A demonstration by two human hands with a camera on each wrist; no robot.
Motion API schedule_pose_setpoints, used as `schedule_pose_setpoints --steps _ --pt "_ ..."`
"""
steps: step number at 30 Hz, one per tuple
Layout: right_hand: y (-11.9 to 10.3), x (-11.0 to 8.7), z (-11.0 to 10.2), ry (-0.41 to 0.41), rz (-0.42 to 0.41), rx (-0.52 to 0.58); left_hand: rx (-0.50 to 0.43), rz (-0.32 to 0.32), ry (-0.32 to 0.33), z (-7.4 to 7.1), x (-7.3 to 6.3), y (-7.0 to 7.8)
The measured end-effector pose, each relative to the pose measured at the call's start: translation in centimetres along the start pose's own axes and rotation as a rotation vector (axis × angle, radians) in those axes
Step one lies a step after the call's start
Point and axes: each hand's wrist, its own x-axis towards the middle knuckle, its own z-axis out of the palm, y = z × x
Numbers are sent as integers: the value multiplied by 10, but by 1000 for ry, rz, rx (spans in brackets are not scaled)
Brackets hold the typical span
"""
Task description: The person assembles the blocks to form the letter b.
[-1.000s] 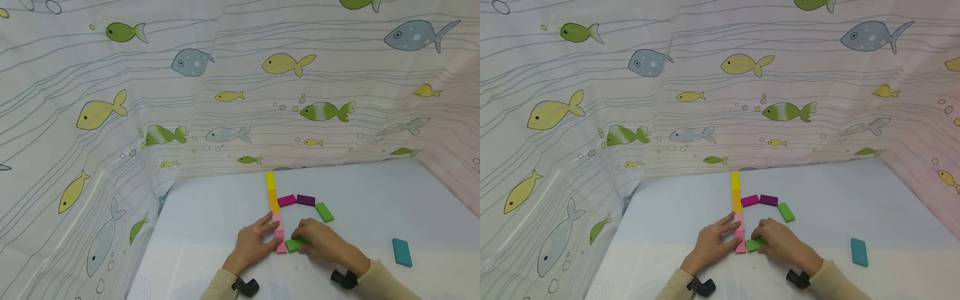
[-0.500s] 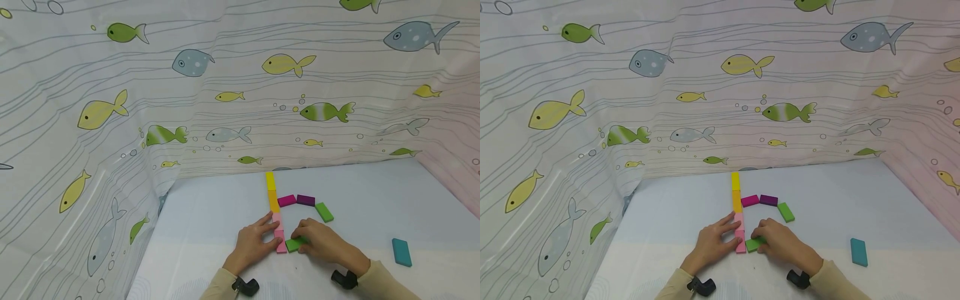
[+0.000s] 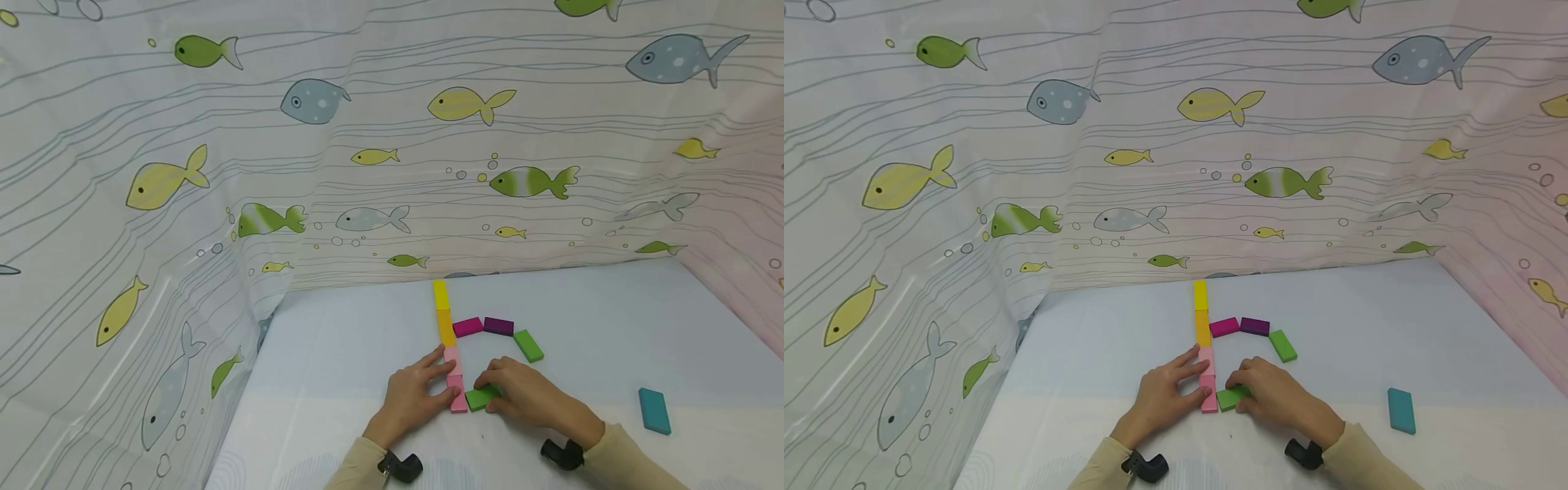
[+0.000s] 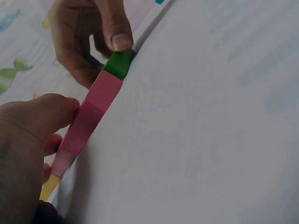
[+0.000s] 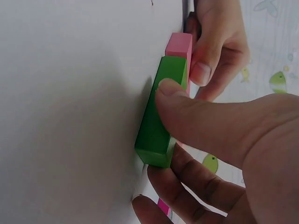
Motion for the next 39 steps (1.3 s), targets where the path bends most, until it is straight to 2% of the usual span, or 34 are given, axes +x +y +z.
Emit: schedule_pose_setpoints --steps 18,31,39 --pt "4 3 3 -6 11 -17 16 16 17 2 1 -2" --pt "5 1 4 45 -17 -10 17 27 25 1 1 0" --pt "5 0 5 41 -15 -7 1 16 15 0 1 0"
